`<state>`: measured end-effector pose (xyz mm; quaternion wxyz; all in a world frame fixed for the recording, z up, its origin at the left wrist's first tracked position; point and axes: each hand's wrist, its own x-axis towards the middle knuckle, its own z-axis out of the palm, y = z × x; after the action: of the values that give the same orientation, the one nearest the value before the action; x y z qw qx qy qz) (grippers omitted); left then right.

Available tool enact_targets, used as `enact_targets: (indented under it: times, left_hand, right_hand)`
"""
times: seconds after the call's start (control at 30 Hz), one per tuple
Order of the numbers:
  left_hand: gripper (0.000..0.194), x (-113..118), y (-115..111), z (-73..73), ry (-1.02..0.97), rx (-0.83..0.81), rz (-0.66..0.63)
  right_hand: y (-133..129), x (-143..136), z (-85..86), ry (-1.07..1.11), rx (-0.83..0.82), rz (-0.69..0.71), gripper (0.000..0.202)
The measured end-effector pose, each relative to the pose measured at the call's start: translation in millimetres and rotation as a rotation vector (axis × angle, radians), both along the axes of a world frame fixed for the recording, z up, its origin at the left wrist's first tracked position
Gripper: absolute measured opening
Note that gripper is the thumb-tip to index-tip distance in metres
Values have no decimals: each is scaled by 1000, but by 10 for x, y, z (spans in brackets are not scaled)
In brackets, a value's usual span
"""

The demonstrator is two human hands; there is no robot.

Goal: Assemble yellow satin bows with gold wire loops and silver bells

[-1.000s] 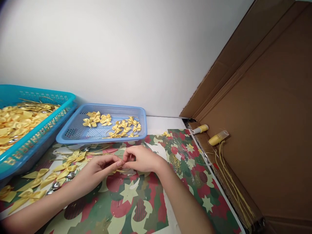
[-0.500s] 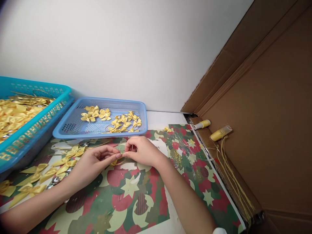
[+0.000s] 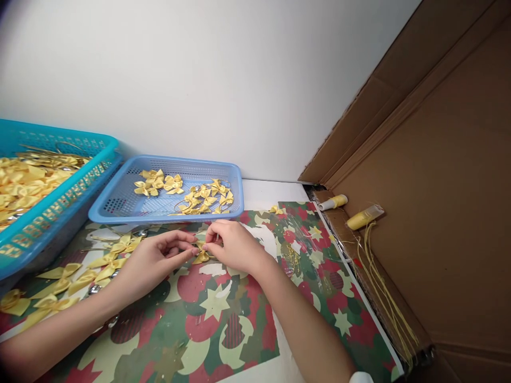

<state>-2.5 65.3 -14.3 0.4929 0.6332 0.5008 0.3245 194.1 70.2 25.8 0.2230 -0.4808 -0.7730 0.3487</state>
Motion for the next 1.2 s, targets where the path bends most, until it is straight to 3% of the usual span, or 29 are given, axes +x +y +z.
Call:
enact_targets:
  times: [0.27,1.2]
  left_hand:
    - [27,-1,-6,46,223,141,-46]
    - [22,-73,74,72,268,238,-246]
  right_hand:
    - [-4,-9,-25,-28,9,11,9]
    - [62,63,-2,26,-188,75,12]
